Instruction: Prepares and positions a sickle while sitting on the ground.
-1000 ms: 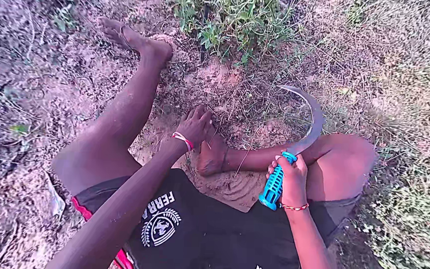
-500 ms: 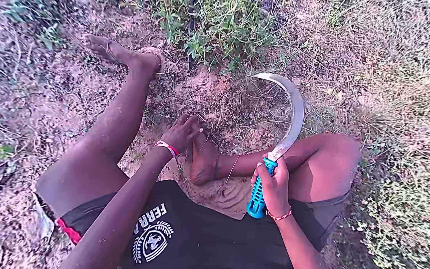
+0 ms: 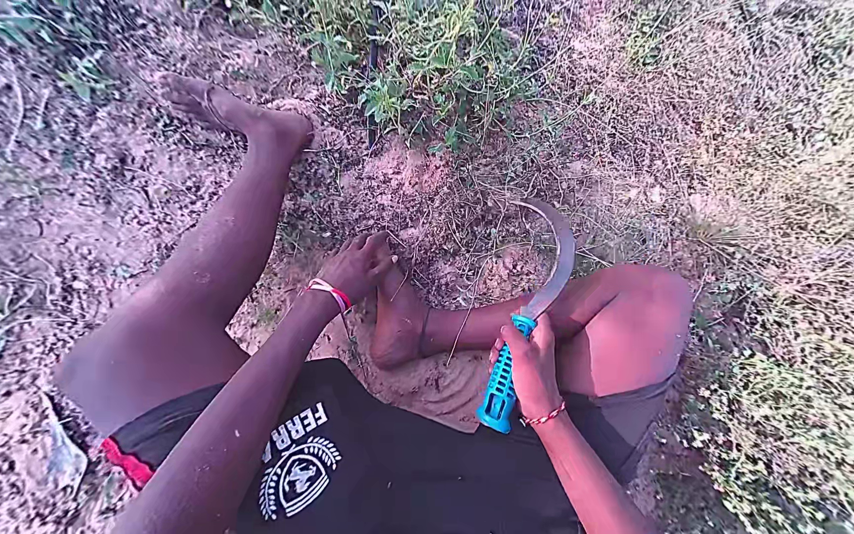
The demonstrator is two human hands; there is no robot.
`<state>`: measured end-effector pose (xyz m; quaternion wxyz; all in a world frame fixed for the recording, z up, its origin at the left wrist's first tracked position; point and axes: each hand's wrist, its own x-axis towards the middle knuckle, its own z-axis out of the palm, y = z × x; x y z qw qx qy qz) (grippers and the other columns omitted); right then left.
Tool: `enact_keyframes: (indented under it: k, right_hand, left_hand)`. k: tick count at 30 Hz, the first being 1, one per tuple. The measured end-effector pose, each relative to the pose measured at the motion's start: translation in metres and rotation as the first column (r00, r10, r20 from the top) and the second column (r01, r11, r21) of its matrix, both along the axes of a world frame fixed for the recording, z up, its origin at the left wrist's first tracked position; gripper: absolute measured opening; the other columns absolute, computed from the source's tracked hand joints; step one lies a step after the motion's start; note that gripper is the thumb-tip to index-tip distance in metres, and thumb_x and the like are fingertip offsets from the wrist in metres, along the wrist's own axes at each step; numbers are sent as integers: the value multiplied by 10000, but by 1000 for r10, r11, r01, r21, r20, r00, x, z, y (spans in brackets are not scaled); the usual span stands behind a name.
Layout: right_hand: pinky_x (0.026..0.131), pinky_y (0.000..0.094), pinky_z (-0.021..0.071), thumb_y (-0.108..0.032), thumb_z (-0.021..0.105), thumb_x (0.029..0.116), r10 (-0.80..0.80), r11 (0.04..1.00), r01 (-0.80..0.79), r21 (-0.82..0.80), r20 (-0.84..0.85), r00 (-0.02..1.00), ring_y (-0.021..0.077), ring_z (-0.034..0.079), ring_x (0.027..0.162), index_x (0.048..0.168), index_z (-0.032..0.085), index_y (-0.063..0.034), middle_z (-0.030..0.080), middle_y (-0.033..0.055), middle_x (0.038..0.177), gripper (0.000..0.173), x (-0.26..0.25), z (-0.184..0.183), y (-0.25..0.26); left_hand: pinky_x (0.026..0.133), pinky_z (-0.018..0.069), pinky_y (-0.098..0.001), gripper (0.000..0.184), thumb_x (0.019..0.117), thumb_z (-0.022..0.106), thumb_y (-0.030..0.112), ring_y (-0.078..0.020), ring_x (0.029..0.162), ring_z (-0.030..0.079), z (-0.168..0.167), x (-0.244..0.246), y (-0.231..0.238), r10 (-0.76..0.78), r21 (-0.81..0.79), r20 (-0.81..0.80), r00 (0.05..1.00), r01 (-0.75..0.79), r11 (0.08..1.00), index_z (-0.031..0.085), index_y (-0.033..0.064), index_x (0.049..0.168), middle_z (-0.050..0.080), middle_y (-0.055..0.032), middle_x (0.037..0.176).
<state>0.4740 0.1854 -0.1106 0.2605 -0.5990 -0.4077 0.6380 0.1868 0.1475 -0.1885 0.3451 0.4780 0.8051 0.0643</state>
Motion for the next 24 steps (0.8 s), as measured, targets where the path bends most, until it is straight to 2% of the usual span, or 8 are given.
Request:
enact_keyframes:
  k: [2, 7, 10, 12, 13, 17, 21, 24]
  right_hand:
    - [434, 253, 550, -7, 477, 910, -69, 992, 68, 110, 2, 998, 105, 586, 443, 1191, 413, 12, 534, 5, 609, 289, 2, 0, -7]
    - [457, 260, 583, 5, 434, 977, -331, 906, 348, 242, -108, 937, 88, 595, 458, 1149, 407, -37, 522, -27, 615, 179, -3, -1, 7]
    - [454, 259, 572, 26, 426, 1002, -292, 954, 296, 50, -68, 954, 91, 580, 449, 1116, 414, -41, 515, -10, 607, 133, -4, -2, 18]
    - [424, 258, 534, 21, 434, 1023, -130, 975, 125, -184, -15, 991, 103, 544, 434, 1116, 420, -31, 500, 19, 619, 108, -6, -4, 21]
    - [420, 265, 537, 16, 443, 1027, -66, 975, 66, -214, 4, 998, 110, 545, 433, 1121, 421, -28, 501, 25, 624, 106, -7, -7, 19]
    - [438, 261, 547, -15, 490, 913, 42, 993, -48, 112, 61, 997, 105, 565, 439, 1212, 412, 12, 518, 1, 628, 310, -2, -12, 2]
    - [445, 249, 563, -6, 463, 934, -168, 951, 161, 263, 1, 986, 84, 576, 446, 1141, 430, -16, 509, -28, 604, 210, 0, -7, 2]
    - [480, 253, 593, 17, 460, 926, -329, 839, 324, 438, -67, 942, 74, 606, 465, 1120, 417, -26, 531, -47, 615, 203, -1, -8, 14]
  left_hand:
    - [1092, 375, -667, 565, 1060, 520, 416, -458, 1392, 460, -1, 0, -2, 8, 4, 7, 1000, -8, 1000, 424, 145, 1547, 473, -233, 1519]
    - [1087, 402, -643, 573, 1055, 530, 414, -461, 1369, 481, -9, -2, -3, 12, 42, 25, 1000, -13, 999, 438, 114, 1535, 489, -251, 1498]
    - [1093, 402, -637, 569, 1059, 524, 410, -461, 1377, 474, -7, -1, 1, 2, 33, 27, 1000, -3, 999, 431, 116, 1538, 488, -254, 1497]
    - [1101, 391, -636, 570, 1061, 519, 411, -463, 1391, 457, -6, 0, 0, -7, 22, 28, 1000, 6, 1000, 427, 116, 1540, 484, -261, 1496]
    - [1107, 388, -634, 574, 1062, 513, 418, -459, 1401, 447, -7, -1, 0, -11, 13, 32, 999, 11, 1000, 419, 123, 1546, 477, -259, 1504]
    - [1113, 385, -628, 582, 1067, 497, 433, -437, 1402, 459, -4, -3, 3, 4, -28, 48, 999, -3, 1000, 389, 155, 1566, 452, -227, 1539]
    - [1106, 392, -628, 574, 1068, 490, 427, -434, 1397, 465, -5, -1, 4, -5, -31, 49, 999, 6, 999, 391, 154, 1564, 461, -229, 1530]
    - [1107, 396, -621, 578, 1067, 487, 440, -423, 1398, 469, -7, -4, 2, -13, -26, 37, 999, 14, 1000, 395, 153, 1560, 466, -226, 1527]
